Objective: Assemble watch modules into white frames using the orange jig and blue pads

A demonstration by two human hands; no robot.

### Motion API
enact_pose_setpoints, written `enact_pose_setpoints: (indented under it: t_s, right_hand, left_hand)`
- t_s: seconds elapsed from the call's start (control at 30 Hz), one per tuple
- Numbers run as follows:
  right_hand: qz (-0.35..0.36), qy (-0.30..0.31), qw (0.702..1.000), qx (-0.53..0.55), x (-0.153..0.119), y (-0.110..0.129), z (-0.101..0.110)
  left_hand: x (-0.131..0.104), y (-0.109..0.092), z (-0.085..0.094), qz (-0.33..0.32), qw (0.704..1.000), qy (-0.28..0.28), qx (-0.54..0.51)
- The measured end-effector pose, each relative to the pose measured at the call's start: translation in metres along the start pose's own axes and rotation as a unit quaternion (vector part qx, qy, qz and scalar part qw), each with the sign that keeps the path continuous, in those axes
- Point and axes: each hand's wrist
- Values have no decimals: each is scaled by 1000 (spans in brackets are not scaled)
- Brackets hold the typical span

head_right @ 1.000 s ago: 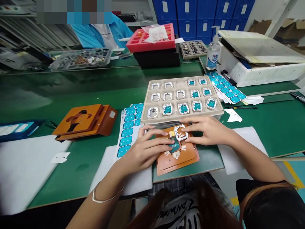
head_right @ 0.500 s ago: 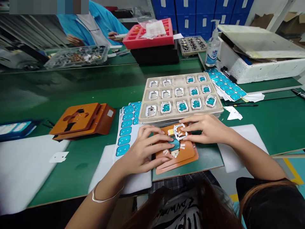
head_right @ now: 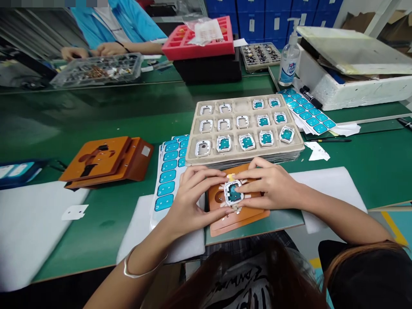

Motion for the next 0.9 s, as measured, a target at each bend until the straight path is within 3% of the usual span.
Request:
enact_pose_setpoints:
  t_s: [0.43, 0.57, 0.63, 0.7, 0.77, 0.83, 0.9]
  right_hand:
    - [2, 37, 999, -31, 3, 2, 1]
    - [3, -5, 1000, 10, 1, -1, -4]
    - [-25, -27, 999, 39, 1, 0, -7]
    - [-107, -45, 988, 106, 0, 3, -10]
    - [-224, -56, 941, 249, 0, 6, -11]
    - [-338, -50, 838, 426, 1, 8, -10]
    - [-411, -43, 717, 561, 3, 9, -6]
  left_hand:
    - [-1, 1, -2, -6, 1000, 12, -21]
    - [-1, 3, -7, -18, 998, -28, -57]
    - [0, 2, -9, -28, 997, -28, -65]
    - [2, 1, -9, -53, 997, 0, -61]
    - [4, 4, -5, -79, 995, 14, -60]
    - [6, 17, 4, -67, 995, -32, -62]
    - [8, 38, 16, 8, 992, -125, -30]
Point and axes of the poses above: each hand's wrist, its own x-axis towards the middle knuckle, its own z-axis out of the back of the hand, y = z × x, and after that the axes turned 12 degrees about -y, right-handed
